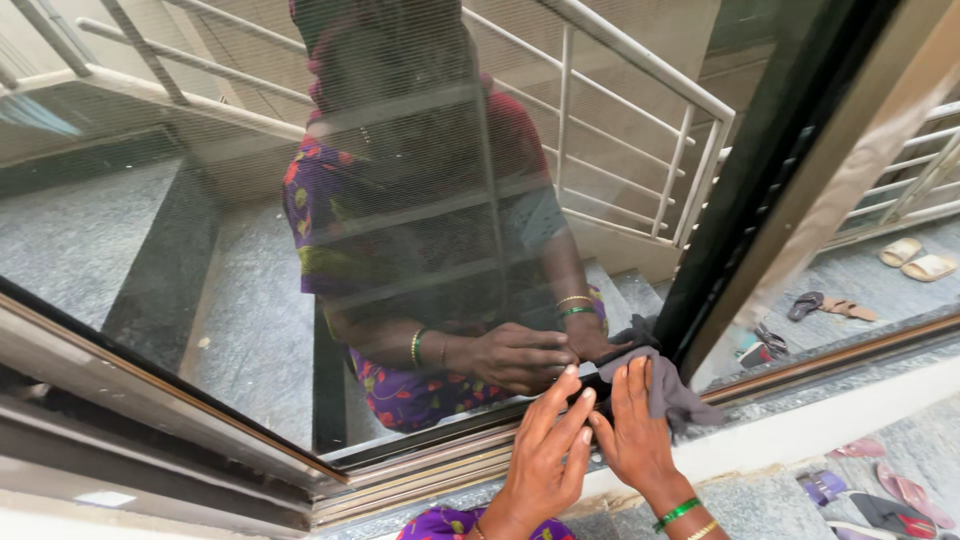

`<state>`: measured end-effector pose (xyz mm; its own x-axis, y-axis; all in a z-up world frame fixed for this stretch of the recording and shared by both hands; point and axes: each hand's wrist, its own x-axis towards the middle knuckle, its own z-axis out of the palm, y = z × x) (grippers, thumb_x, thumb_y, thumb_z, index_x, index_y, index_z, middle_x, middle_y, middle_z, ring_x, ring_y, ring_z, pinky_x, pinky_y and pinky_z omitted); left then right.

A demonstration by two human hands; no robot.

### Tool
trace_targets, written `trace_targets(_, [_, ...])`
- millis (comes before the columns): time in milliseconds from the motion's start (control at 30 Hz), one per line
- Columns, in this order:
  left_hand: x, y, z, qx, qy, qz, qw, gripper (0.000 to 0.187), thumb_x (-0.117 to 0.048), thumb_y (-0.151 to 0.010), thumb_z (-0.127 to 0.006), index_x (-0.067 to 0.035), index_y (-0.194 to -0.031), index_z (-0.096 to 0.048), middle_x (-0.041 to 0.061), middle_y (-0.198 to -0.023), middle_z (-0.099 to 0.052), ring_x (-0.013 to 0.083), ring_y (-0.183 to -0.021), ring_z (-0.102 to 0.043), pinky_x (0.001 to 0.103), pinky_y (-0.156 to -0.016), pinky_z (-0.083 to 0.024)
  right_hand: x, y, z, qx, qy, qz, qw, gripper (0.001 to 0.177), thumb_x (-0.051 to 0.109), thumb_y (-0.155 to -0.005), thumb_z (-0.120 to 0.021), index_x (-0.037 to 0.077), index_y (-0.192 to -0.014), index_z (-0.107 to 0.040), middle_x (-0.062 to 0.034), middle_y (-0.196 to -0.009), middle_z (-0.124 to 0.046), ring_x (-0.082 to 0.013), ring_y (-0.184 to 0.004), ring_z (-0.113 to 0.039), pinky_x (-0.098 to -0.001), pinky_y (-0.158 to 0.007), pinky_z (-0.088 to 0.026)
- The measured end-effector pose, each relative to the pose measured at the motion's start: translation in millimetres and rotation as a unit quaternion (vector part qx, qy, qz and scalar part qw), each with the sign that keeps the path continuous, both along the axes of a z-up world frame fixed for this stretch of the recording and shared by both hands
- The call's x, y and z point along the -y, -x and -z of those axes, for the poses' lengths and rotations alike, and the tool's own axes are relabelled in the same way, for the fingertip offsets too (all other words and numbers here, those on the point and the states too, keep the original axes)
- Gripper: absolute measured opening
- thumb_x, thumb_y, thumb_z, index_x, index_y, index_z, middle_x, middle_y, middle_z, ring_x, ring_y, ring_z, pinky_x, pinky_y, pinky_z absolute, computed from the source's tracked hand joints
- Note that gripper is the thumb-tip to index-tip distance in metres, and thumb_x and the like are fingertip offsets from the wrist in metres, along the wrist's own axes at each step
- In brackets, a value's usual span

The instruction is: The person sits on the floor and wipes the lower metal frame of a sliding window with a gray cloth. They repeatedly rub the bottom track and the vertical side of the frame, folding the cloth occasionally to continue cleaning.

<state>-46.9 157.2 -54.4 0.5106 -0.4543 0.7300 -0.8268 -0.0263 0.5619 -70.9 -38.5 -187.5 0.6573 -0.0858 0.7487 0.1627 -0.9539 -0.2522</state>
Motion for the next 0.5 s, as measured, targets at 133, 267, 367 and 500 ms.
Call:
trace_targets(133, [-5.4,-2.3,-4.9,-0.045,0.021,0.029,0.998,0.038,0.001,-0.097,-0.062,0.006,-0.134,-0.065,0.027,-0.148,-0.057,0.0410,-0.131,-0.063,0.044,-0.105,-0.053,27.8,-5.3,14.8,-0.059,0.024,0.007,0.998,0.064,0.033,-0.090,-0.061,0.000,-0.144,-0.048,-0.0221,-0.157,-0.037,-0.0421,-0.143,-0.041,-0.0528,-0.116,-0.035])
trace_targets(267, [-8.0,-2.5,-8.3,-0.028,0.026,0.013,0.999,0.038,0.002,-0.096,-0.061,0.005,-0.134,-0.065,0.024,-0.144,-0.061,0.0393,-0.127,-0.065,0.046,-0.109,-0.052,55.0,-45.2,0.2,0.052,0.017,-0.027,0.998,0.055,0.031,-0.102,-0.055,0.002,-0.148,-0.044,-0.0231,-0.162,-0.031,-0.0462,-0.149,-0.033,-0.0583,-0.125,-0.025])
trace_targets(367, [-10.1,-1.1,-12.1,-0.034,0.018,0.019,0.999,0.038,0.003,-0.096,-0.060,0.004,-0.134,-0.065,0.023,-0.143,-0.062,0.0382,-0.124,-0.066,0.046,-0.107,-0.053,49.6,-66.4,-46.2,0.169,0.020,-0.013,0.985,0.060,0.036,-0.110,-0.045,0.002,-0.158,-0.035,-0.0240,-0.168,-0.021,-0.0511,-0.157,-0.020,-0.0611,-0.130,-0.016])
trace_targets(500, [-10.0,-1.6,-13.5,-0.047,0.023,0.029,0.998,0.036,0.004,-0.095,-0.060,0.004,-0.132,-0.065,0.023,-0.141,-0.063,0.0371,-0.119,-0.069,0.045,-0.102,-0.055,30.9,-62.4,-86.7,0.181,-0.001,0.013,0.983,0.065,0.043,-0.112,-0.037,0.003,-0.163,-0.030,-0.0232,-0.172,-0.012,-0.0524,-0.159,-0.010,-0.0625,-0.131,-0.009])
